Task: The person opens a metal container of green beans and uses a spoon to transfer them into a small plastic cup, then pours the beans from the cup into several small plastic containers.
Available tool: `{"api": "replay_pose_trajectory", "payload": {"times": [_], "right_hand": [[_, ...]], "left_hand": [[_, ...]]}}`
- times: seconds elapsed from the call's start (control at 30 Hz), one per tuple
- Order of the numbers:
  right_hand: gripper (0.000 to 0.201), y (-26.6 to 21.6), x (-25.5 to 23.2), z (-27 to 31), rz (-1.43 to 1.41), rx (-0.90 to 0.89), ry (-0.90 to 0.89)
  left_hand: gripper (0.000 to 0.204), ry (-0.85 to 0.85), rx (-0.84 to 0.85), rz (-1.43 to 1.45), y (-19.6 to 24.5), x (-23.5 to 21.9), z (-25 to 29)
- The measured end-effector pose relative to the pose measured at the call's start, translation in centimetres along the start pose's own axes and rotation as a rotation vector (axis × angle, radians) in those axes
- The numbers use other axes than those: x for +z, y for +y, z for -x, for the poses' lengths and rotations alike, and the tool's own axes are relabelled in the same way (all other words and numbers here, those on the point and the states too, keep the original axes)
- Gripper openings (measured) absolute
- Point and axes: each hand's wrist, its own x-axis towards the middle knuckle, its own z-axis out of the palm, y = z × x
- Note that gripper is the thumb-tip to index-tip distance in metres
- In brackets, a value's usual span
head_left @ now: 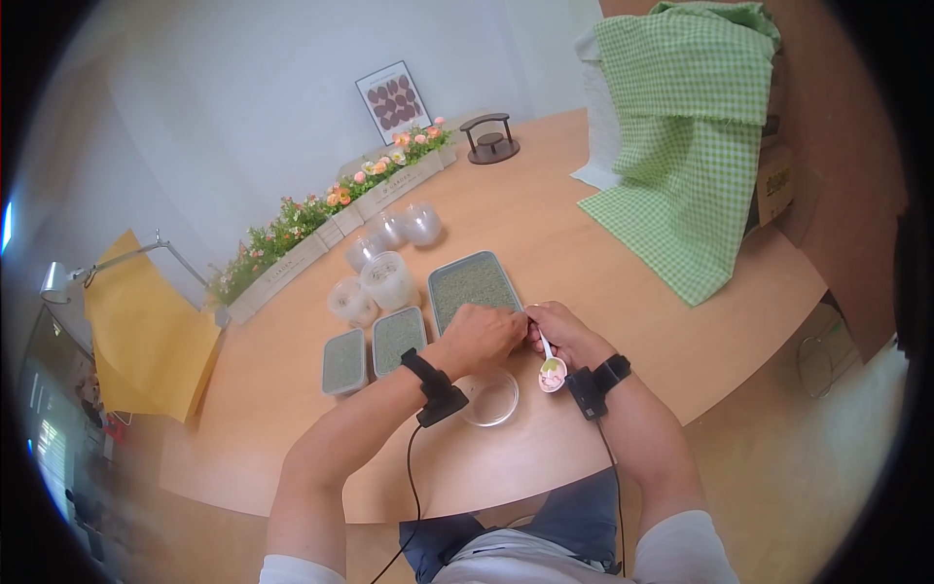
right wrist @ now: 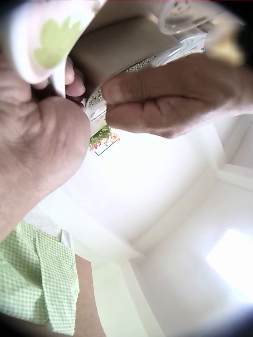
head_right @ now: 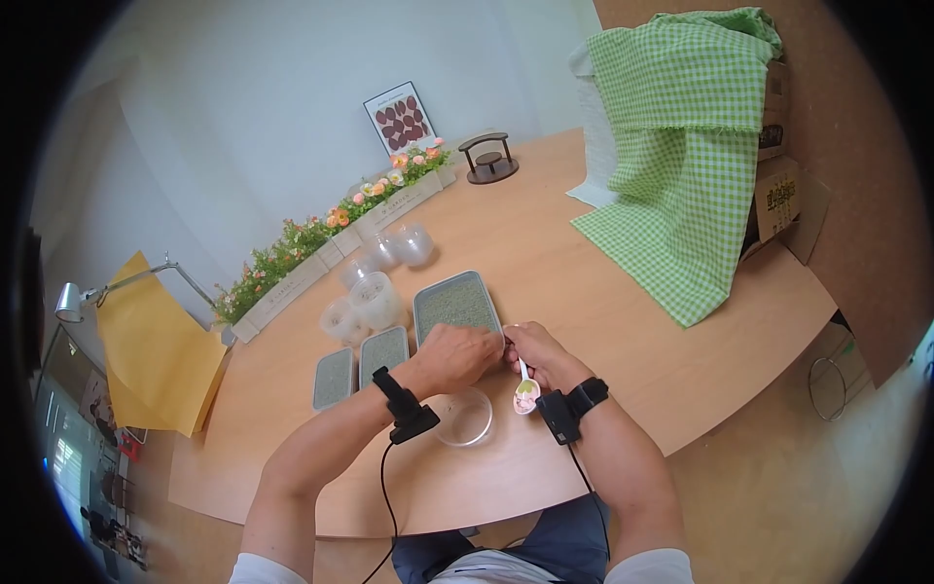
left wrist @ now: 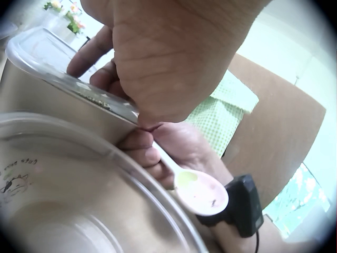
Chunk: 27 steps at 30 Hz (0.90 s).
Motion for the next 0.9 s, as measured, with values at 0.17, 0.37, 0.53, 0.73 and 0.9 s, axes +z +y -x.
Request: {"api": "replay_pose_trajectory", "payload": {"times": [0.17, 0.37, 0.53, 0.73, 0.9], "right_hand": [[0.026, -0.2, 0.0, 0.1, -0.011, 0.021, 0.045], [0.029, -0.3, 0.2, 0.2, 0.027, -0.027, 0.068], [0.032, -2.2, 1.6, 2.4, -0.001, -0.207, 0.041], [0.028, -1.5, 3.4, 2.6, 0.045, -0.294, -0.022], [0.026, -2.0, 3.7, 3.5, -0.028, -0.258, -0.065]], "left_hand": [[0.022, 0.16, -0.058, 0.093, -1.0, -0.6, 0.6], [0.022, 0.254, -0.045, 0.089, -0.3, -0.1, 1.9], [0.023, 0.308, -0.061, 0.098, 0.0, -0.3, 2.8], [0.025, 0.358, -0.102, 0.16, 0.2, -0.4, 3.8], [0.044, 0.43, -0.202, 0.148, 0.9, -0.1, 6.6]]}}
